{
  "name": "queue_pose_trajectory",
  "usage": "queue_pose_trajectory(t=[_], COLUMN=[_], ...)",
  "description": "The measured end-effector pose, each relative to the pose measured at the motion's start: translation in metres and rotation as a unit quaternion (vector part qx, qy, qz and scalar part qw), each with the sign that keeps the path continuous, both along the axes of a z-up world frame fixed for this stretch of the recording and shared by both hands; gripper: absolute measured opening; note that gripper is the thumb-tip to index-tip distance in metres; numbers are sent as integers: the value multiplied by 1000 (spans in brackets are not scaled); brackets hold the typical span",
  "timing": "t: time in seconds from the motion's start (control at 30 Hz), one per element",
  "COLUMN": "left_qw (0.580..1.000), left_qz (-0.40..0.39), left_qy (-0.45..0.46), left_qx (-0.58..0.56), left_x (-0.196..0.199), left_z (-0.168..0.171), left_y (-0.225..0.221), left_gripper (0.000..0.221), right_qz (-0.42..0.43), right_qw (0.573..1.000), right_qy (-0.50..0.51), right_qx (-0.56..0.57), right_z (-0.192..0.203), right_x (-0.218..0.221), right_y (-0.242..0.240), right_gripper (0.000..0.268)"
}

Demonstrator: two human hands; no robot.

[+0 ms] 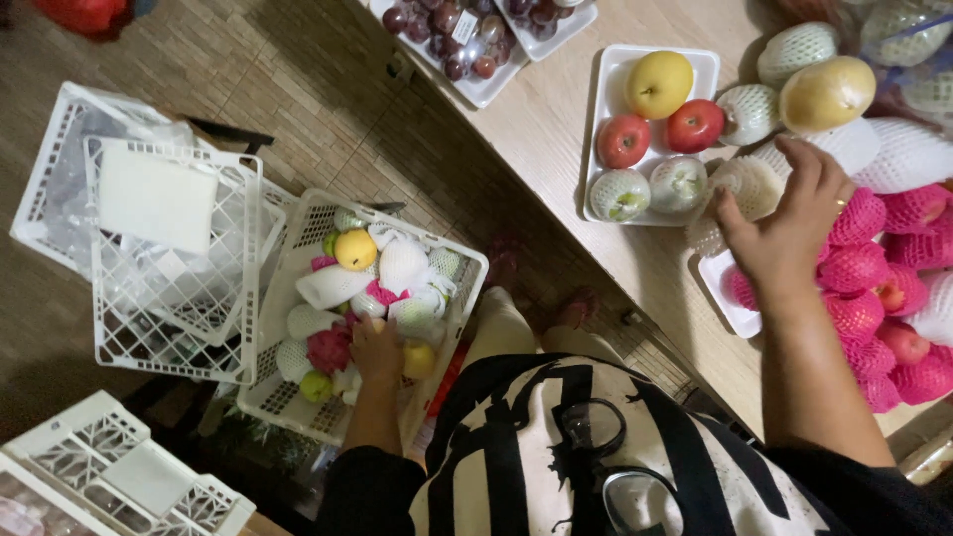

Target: The person is wrapping various fruits like apples and pears in protective foam sleeves and arranging them on trays for display or sale.

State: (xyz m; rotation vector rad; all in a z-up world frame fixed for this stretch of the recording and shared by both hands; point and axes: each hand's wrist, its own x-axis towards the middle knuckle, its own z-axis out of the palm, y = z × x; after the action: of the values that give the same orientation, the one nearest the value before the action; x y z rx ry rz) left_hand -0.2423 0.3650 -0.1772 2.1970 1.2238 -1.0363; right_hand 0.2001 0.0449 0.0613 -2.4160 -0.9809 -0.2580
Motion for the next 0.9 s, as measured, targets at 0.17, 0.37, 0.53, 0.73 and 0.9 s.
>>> queue_pose_trajectory(t=[0.17,0.37,0.53,0.73,0.9], left_qw=[997,916,816,491,667], left_qz=[47,95,203,332,388], left_qy=[65,-376,-476,-354,-370], left_qx=[4,107,-256,-724,-518], left_x=[25,104,224,262,185], left_z=[25,55,148,164,128], left_y=[-7,-22,-66,-109,-55], left_gripper=[66,43,39,101,71], right_qz=[-99,-84,-97,207,-84], right_qw=[948,981,995,914,996], right_qy=[167,63,9,348,26], right_qx=[-254,-163,-9,31,-1], right_z=[-33,-58,-18,30,-11], right_x=[18,13,-25,-52,53], right_y=[-24,-46,-44,3,-20], right_gripper=[98,92,83,97,68])
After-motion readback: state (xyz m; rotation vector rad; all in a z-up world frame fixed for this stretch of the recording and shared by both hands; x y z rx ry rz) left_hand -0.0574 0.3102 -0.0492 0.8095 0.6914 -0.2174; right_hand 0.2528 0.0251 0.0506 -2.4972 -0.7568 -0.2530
